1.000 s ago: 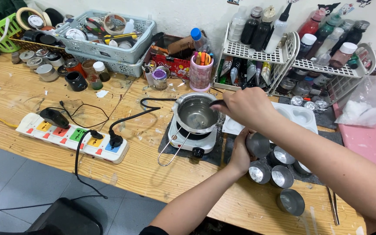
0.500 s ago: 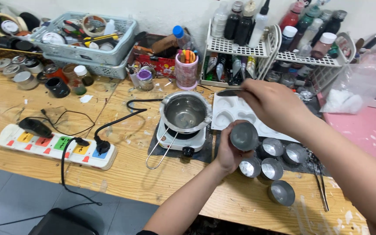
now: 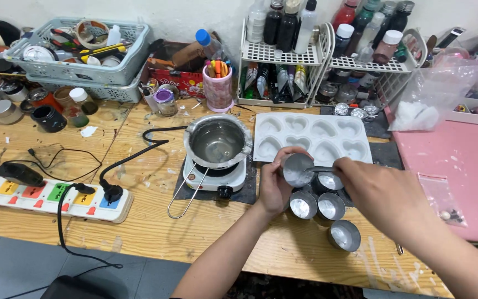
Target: Placing small white sustainers into metal candle molds using tweezers.
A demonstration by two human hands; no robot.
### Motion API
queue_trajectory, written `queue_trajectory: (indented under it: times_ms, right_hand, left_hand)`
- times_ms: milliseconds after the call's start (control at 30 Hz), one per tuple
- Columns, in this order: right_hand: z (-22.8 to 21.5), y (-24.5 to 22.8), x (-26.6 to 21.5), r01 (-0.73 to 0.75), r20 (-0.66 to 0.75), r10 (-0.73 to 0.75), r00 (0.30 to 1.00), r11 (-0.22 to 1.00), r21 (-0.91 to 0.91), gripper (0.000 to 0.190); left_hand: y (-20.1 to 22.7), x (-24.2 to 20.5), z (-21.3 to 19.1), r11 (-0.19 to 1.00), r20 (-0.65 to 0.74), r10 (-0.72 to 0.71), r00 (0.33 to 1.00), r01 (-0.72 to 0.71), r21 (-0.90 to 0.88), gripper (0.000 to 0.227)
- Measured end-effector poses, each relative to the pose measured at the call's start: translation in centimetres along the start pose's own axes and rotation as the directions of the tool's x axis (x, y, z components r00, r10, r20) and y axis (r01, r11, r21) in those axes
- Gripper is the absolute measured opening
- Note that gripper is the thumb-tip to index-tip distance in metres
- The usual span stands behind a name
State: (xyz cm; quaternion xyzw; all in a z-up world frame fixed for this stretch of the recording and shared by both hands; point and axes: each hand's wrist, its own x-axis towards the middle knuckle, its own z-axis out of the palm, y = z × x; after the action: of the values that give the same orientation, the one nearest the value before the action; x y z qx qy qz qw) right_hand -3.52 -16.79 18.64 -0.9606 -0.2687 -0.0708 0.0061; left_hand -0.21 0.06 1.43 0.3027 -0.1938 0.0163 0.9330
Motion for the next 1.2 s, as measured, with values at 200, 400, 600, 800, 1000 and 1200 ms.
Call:
queue_trajectory:
  times_ms: [200, 400, 600, 800, 1000, 1200]
  right_hand:
    - [5.0, 0.3, 0.2, 0.104, 0.029, -0.101, 0.995, 0.97, -0.221, 0.009]
    - [7.0, -1.9, 0.8, 0.141, 0.075, -0.123, 0.99, 0.934, -0.329, 0.002]
    - [6.8, -2.0, 2.1, 0.196, 0.109, -0.177, 0.978, 0.961, -0.196, 0.005]
    - [6.8, -1.7, 2.8, 0.257, 0.12, -0.241, 0.963, 0.957, -0.136, 0.007]
    - [7.6, -1.5, 1.9, 0.178, 0.239, -0.129, 0.962, 0.965, -0.195, 0.008]
    - [7.9, -1.6, 1.6, 0.137, 0.289, -0.079, 0.954, 0.973, -0.188, 0.007]
  left_hand:
    - [-1.4, -0.3, -0.9, 0.963, 0.004, 0.068, 0.998, -0.067, 0.262, 0.053]
    - [-0.8, -0.2, -0.4, 0.839, 0.096, 0.224, 0.97, -0.241, 0.487, 0.053]
    - [-1.7, -0.3, -1.1, 0.91, 0.064, 0.275, 0.959, -0.282, 0.305, 0.047]
    - [-2.0, -0.1, -1.8, 0.964, 0.021, 0.144, 0.989, -0.145, 0.223, 0.045]
    - [-3.0, 0.0, -3.0, 0.917, -0.051, -0.113, 0.992, 0.124, 0.379, 0.048]
    - [-3.6, 0.4, -4.0, 0.889, -0.08, -0.273, 0.959, 0.283, 0.36, 0.046]
